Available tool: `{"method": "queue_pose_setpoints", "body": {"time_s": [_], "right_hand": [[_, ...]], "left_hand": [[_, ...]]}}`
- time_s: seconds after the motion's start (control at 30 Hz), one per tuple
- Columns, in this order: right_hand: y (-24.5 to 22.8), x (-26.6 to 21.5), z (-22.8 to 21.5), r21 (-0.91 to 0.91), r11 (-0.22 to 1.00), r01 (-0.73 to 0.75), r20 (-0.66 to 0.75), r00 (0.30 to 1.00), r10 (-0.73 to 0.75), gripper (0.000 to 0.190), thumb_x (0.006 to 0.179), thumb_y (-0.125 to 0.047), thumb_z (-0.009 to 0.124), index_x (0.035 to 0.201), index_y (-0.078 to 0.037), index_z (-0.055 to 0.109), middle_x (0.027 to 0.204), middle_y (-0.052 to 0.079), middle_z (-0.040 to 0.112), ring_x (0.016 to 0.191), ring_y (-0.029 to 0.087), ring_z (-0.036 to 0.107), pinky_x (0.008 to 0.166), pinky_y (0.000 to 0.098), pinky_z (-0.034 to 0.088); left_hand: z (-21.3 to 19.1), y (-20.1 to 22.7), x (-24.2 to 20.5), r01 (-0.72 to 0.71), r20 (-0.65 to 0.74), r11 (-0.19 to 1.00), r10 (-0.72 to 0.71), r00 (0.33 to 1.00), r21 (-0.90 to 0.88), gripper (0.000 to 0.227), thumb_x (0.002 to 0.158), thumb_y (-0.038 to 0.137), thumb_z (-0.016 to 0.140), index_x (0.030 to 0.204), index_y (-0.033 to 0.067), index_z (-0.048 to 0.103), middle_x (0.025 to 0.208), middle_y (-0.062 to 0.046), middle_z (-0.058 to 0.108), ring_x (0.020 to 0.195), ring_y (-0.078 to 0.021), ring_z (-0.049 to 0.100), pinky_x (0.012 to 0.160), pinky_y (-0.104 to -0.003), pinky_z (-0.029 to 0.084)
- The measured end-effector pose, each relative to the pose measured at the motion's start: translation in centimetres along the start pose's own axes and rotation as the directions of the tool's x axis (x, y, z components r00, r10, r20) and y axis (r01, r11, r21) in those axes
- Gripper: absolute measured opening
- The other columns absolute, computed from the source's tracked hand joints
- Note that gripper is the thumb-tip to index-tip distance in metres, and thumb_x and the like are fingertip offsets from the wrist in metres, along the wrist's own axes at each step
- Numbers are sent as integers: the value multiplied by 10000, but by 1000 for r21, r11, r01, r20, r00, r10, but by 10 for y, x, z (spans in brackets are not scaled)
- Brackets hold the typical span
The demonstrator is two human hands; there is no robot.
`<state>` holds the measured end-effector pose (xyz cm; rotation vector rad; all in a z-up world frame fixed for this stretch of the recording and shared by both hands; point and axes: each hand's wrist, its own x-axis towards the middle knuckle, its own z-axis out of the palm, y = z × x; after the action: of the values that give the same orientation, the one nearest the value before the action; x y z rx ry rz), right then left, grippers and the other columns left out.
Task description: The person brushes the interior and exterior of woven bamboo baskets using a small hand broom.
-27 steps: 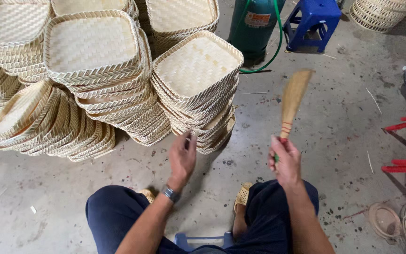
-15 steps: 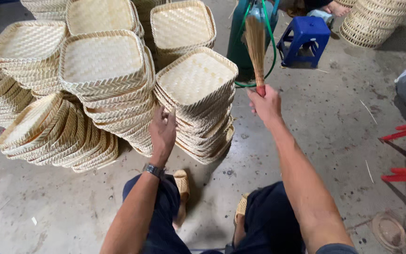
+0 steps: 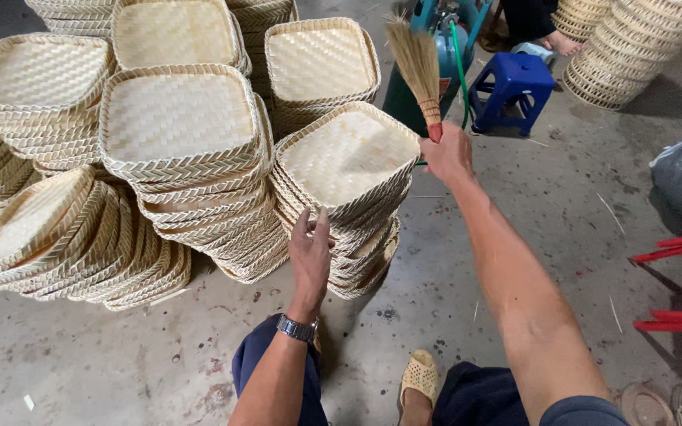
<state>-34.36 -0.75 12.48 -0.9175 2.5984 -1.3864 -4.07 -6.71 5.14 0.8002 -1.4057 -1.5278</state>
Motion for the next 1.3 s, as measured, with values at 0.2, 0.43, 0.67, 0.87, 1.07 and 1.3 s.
{"method": "queue_pose_setpoints", "body": {"time_s": [0.2,0.43,0.67,0.87,1.07,1.3], "right_hand": [[-7,6,12,-211,977,17,29,1000,-11,387,799,-312,873,881,-30,620,688,147,667,563,273,675,547,408,498],[-7,0,-1,-6,1000,-24,-66,998,24,289,761,-147,773,973,-43,606,808,122,673,619,263,709,473,389,578],[-21,-70,-76,75,988,132,-215,970,-113,276,867,-160,788,993,-3,599,770,82,659,644,170,683,531,362,550],[13,-159,-110,77,978,196,-331,930,-160,285,900,-184,808,1008,-6,614,760,75,662,623,153,652,568,335,527],[42,-211,-133,-74,985,158,-222,960,-170,332,968,-256,737,1072,23,591,752,113,641,597,175,601,542,343,480],[-6,-245,-84,-210,763,611,262,787,-559,313,1045,-166,529,1287,28,488,910,161,561,546,173,544,417,283,552]], "left_hand": [[7,10,-2,144,-4,988,-144,990,53,728,968,461,593,1489,-22,435,1124,-155,667,718,-141,636,533,-269,524],[6,3,1,188,12,981,-189,982,45,716,963,455,560,1496,-14,468,1021,-195,686,723,-162,629,540,-287,532],[10,11,-13,-83,-45,995,80,996,-58,701,1036,430,529,1531,-47,392,1342,-232,560,1041,-202,607,824,-321,540],[23,17,-26,-77,118,952,117,986,-298,632,1106,441,392,1541,-17,370,1519,-165,487,1307,-201,537,1090,-309,456],[29,-1,-24,78,126,935,-36,991,-347,568,1116,410,438,1402,-71,532,1278,-176,594,1113,-220,557,967,-354,498],[15,-9,-13,-226,191,903,310,931,-365,389,1100,261,543,1362,-23,491,1250,-35,613,1118,-130,576,1007,-276,473]]}}
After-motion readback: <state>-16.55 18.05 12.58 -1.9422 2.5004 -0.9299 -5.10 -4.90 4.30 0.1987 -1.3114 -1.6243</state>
